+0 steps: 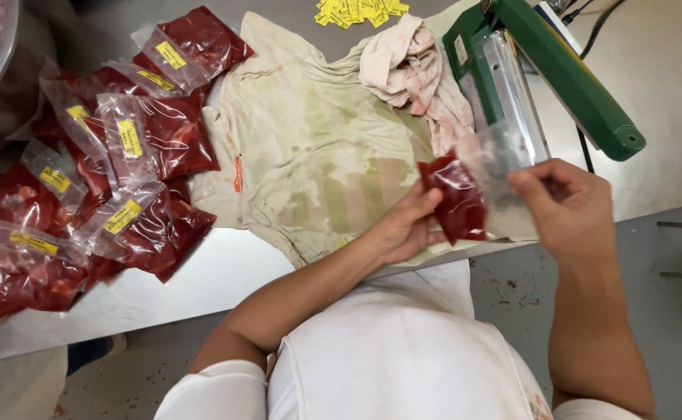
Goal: Sealing plastic bags filled with red sauce using a manual heat sealer, wiping them clean, and applying yellow identification labels.
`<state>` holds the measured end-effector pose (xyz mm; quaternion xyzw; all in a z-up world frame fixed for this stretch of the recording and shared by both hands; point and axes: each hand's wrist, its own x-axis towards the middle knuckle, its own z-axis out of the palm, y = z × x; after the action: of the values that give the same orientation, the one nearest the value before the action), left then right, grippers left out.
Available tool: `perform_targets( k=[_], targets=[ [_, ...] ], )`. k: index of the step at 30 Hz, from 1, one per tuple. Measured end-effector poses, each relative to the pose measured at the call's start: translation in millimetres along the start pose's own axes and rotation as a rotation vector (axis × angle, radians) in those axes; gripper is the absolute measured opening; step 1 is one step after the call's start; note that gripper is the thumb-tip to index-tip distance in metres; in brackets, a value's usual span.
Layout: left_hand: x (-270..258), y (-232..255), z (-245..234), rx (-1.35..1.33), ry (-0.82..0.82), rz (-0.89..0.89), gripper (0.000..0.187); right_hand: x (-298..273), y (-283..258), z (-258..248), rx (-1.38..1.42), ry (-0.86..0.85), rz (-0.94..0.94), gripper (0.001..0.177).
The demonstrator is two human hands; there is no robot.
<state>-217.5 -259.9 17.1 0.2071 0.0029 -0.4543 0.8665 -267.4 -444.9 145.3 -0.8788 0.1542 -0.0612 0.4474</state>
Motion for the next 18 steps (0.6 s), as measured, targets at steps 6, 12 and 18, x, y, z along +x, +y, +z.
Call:
perform_targets(
  k=[6,12,18],
  targets=[
    [50.3,11.7,22.3,0.135,0.119,-0.233,0.095,24.3,13.7,-27.0,-0.163,0.135,0.438,0.015],
    [89.4,52.7,44.1,0.242,0.305,-0.157,0.083,131.1,109.7,-30.4,0.467,0.187,0.381,0.013],
    [113.8,80.3,72.3,0.459,0.553,-0.044,0.08,159.4,67.3,-22.8,0.485,-0.02,0.298,0.016]
  ],
)
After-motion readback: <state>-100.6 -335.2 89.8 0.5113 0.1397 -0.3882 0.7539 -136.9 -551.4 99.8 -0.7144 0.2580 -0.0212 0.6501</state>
